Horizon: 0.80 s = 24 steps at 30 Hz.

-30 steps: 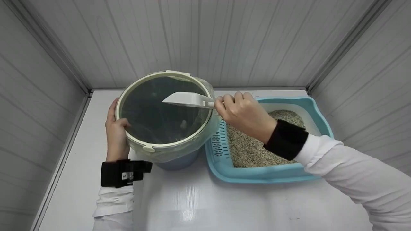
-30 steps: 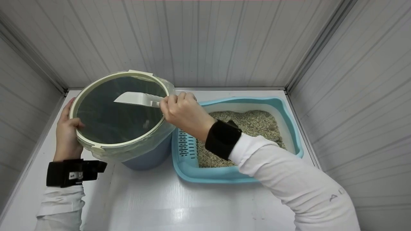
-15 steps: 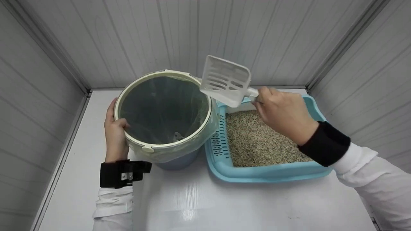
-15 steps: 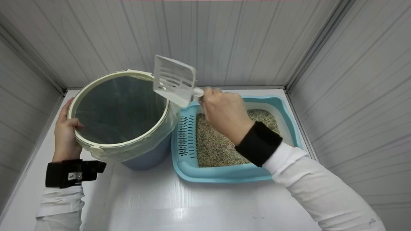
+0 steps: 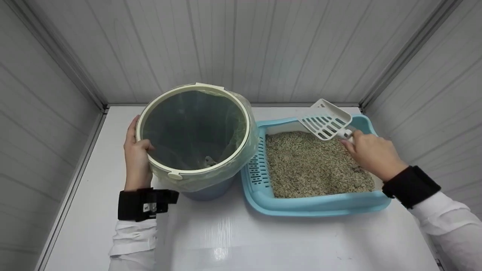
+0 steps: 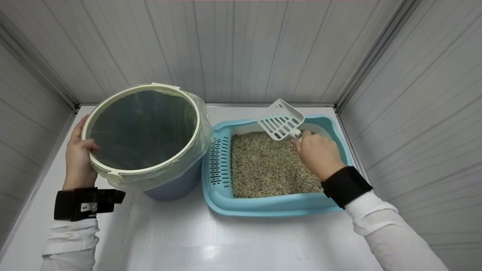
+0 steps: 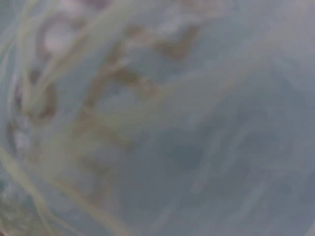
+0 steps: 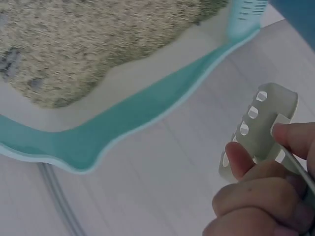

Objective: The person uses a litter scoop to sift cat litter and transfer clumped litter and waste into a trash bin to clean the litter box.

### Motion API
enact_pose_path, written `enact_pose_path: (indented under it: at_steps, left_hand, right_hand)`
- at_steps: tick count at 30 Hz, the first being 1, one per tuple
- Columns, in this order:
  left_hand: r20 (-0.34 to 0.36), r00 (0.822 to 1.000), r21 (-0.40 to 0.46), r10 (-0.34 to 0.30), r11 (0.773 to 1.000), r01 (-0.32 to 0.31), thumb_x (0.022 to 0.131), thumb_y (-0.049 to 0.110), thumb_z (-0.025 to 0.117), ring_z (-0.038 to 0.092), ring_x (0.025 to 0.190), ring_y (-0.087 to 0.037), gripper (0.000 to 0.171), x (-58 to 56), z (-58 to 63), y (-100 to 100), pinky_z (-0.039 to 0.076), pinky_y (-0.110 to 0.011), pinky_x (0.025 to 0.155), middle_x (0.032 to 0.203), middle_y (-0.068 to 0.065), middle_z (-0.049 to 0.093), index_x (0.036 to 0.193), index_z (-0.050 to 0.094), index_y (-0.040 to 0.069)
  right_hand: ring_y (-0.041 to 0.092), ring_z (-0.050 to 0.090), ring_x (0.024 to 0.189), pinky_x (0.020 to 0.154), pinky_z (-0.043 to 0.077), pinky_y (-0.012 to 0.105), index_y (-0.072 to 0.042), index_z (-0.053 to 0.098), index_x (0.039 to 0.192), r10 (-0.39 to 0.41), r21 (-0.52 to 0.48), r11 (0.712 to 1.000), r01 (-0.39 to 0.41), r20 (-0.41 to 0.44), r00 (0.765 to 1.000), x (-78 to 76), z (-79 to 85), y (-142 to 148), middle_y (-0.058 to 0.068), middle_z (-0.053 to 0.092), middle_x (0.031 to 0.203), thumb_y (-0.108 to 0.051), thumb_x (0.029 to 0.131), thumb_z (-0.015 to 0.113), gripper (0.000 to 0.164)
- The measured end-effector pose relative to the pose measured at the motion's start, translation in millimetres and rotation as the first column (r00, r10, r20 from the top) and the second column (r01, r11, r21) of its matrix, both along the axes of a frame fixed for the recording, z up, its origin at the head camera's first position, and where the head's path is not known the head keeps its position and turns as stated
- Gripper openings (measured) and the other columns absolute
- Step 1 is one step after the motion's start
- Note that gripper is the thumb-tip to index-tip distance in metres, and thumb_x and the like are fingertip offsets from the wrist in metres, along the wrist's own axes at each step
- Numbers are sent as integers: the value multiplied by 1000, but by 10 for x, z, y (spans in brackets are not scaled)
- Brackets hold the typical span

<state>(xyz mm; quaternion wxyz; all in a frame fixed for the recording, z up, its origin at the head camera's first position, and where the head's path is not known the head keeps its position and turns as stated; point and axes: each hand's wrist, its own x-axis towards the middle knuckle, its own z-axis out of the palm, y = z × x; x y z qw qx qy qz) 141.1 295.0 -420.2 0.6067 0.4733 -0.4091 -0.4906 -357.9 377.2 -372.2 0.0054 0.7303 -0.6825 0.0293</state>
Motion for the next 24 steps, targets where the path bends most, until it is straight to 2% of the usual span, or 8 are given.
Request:
enact_pose_path:
  at_steps: [3, 8, 11, 14, 16, 20, 24]
  left_hand:
    - [-6, 1000, -2, 1, 1000, -1, 68, -16, 27, 17, 135, -13, 82, -13, 1, 2, 16, -41, 109, 145, 5, 23, 139, 28, 24]
    - [-3, 1000, 0, -4, 1000, 4, 67, -16, 27, 16, 135, -13, 83, -27, 4, -2, 17, -41, 109, 145, 5, 22, 139, 27, 25]
    - [1, 1000, 3, -8, 1000, 8, 67, -16, 27, 17, 135, -13, 83, -34, 11, -4, 17, -42, 108, 145, 5, 22, 139, 27, 25]
    - [-7, 1000, 2, -9, 1000, 9, 66, -16, 27, 17, 135, -13, 84, -34, 19, -5, 18, -43, 108, 145, 5, 23, 139, 27, 25]
    - [-12, 1000, 0, -9, 1000, 9, 67, -16, 27, 17, 135, -13, 83, -33, 21, -5, 18, -43, 108, 145, 5, 22, 139, 27, 25]
    - [-12, 1000, 4, -6, 1000, 7, 67, -15, 28, 17, 135, -13, 83, -30, 19, -5, 17, -42, 108, 145, 5, 22, 140, 27, 25]
    - [2, 1000, 9, -4, 1000, 4, 67, -15, 27, 16, 135, -14, 83, -30, 15, -5, 17, -44, 108, 145, 4, 22, 140, 26, 25]
  right_hand:
    - [18, 41, 41, 34, 31, 29, 0, 49, 81, -27, 15, 1000, 27, -7, 1000, -142, -116, 33, 4, 41, 52, -38, 93, 39, 41]
    - [20, 41, 41, 35, 30, 31, -2, 47, 72, -72, 64, 995, 73, -19, 997, -334, -230, 114, 7, 41, 52, -35, 93, 37, 41]
    - [20, 41, 44, 38, 30, 32, -4, 48, 70, -101, 161, 982, 100, -4, 995, -436, -257, 168, 6, 41, 54, -34, 93, 36, 40]
    - [17, 38, 45, 42, 30, 30, -8, 45, 64, -107, 289, 952, 101, 8, 994, -529, -266, 210, 3, 37, 54, -32, 93, 38, 39]
    - [15, 36, 46, 45, 30, 29, -10, 42, 59, -76, 367, 928, 70, 1, 997, -590, -275, 229, 1, 35, 54, -28, 92, 40, 37]
    - [11, 33, 47, 50, 32, 27, -12, 39, 55, 22, 529, 849, -1, -33, 999, -661, -296, 259, -2, 33, 54, -20, 91, 41, 38]
    - [9, 32, 49, 52, 33, 25, -12, 39, 55, 5, 679, 733, 40, -65, 998, -673, -298, 273, -3, 33, 54, -21, 92, 38, 39]
